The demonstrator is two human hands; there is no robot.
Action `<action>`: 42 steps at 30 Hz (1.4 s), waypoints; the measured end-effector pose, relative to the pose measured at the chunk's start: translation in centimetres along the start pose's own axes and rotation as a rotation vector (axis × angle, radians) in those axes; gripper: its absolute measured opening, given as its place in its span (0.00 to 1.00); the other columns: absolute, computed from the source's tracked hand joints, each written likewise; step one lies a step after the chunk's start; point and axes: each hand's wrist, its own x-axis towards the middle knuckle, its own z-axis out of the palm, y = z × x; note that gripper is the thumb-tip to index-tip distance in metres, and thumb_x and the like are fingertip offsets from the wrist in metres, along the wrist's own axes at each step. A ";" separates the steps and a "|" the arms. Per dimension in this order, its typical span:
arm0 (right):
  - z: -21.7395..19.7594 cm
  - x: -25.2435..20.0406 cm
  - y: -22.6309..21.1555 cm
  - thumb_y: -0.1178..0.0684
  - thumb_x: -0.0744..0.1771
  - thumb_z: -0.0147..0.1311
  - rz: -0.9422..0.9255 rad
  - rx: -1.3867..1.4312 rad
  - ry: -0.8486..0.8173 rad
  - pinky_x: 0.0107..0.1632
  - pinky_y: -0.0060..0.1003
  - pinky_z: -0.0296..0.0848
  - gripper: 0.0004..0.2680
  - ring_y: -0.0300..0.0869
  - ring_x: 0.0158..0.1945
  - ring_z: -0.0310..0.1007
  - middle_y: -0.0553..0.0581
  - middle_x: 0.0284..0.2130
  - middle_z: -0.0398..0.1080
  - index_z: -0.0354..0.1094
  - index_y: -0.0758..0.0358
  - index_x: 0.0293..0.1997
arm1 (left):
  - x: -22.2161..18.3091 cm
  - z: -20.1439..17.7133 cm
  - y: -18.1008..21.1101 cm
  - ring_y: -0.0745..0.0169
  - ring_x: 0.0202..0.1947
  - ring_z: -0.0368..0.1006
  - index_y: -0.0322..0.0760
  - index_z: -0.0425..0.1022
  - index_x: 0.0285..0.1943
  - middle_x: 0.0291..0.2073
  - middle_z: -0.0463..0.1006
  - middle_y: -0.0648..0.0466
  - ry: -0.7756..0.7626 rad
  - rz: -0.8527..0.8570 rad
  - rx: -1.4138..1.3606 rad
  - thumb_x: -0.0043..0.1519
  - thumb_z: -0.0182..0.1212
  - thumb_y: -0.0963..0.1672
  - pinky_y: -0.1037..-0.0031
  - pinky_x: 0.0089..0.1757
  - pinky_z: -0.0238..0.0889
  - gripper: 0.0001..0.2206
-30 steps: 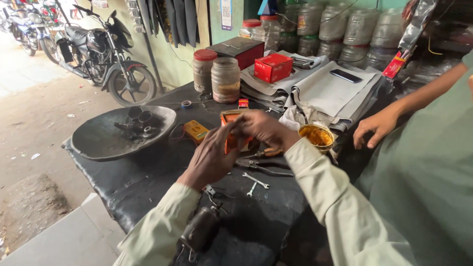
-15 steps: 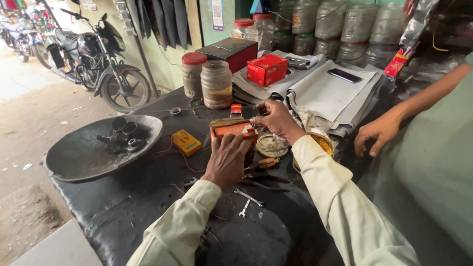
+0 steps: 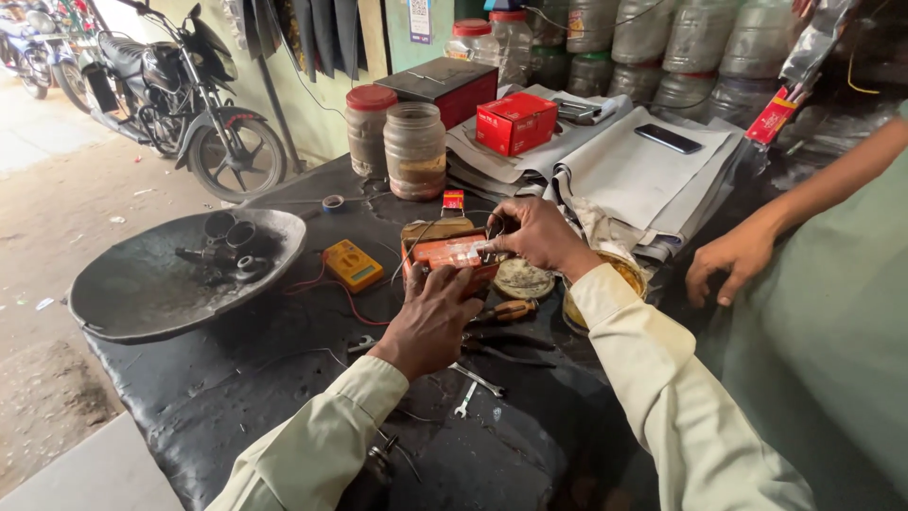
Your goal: The person works on a starter motor at a workbench, holding the cylindrical motor body and manipulating its terminal and wiring by hand, at one point using pliers. They connect a wire to the motor terminal, then wipe and clean the motor body with a cloth while turning it over in their hands.
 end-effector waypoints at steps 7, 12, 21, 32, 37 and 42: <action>0.2 -0.9 -0.5 0.52 0.58 0.72 -0.019 -0.021 0.020 0.38 0.35 0.74 0.11 0.37 0.32 0.77 0.52 0.31 0.79 0.75 0.62 0.39 | -0.1 -0.7 0.2 0.39 0.69 0.52 0.43 0.78 0.55 0.67 0.60 0.40 -0.008 -0.012 -0.021 0.52 0.60 0.41 0.35 0.65 0.32 0.20; 0.6 -1.4 -0.8 0.53 0.59 0.71 -0.006 -0.003 0.035 0.37 0.35 0.74 0.11 0.38 0.31 0.76 0.54 0.30 0.79 0.75 0.63 0.38 | 0.1 -0.8 0.2 0.39 0.69 0.51 0.45 0.79 0.55 0.68 0.59 0.40 -0.047 -0.020 -0.016 0.52 0.60 0.41 0.35 0.64 0.32 0.20; 0.8 -0.8 1.1 0.54 0.61 0.68 -0.091 0.049 0.024 0.42 0.35 0.75 0.12 0.39 0.37 0.78 0.55 0.36 0.80 0.73 0.65 0.45 | 0.1 0.1 -0.6 0.35 0.70 0.50 0.40 0.77 0.58 0.68 0.61 0.37 0.045 -0.025 -0.109 0.51 0.58 0.39 0.38 0.64 0.34 0.23; 5.6 -13.2 -2.3 0.52 0.66 0.59 0.249 0.310 0.163 0.29 0.33 0.72 0.12 0.35 0.23 0.71 0.55 0.27 0.78 0.75 0.64 0.53 | -7.3 -2.5 -4.4 0.43 0.53 0.75 0.33 0.78 0.50 0.52 0.78 0.46 0.024 -0.339 -0.304 0.62 0.53 0.42 0.58 0.52 0.69 0.12; 11.9 -17.6 -0.5 0.53 0.65 0.60 0.166 0.325 0.184 0.31 0.29 0.75 0.11 0.31 0.27 0.77 0.51 0.28 0.80 0.76 0.65 0.48 | -11.8 -3.1 -6.4 0.41 0.51 0.72 0.38 0.79 0.46 0.47 0.76 0.46 -0.226 -0.674 -0.159 0.55 0.65 0.50 0.56 0.51 0.67 0.17; 13.0 -18.2 0.4 0.53 0.65 0.60 0.276 0.444 0.225 0.29 0.30 0.72 0.09 0.33 0.25 0.72 0.53 0.26 0.77 0.77 0.68 0.45 | -13.3 -1.0 -6.7 0.44 0.50 0.75 0.35 0.80 0.47 0.48 0.76 0.44 -0.227 -0.634 -0.325 0.54 0.68 0.55 0.59 0.50 0.68 0.23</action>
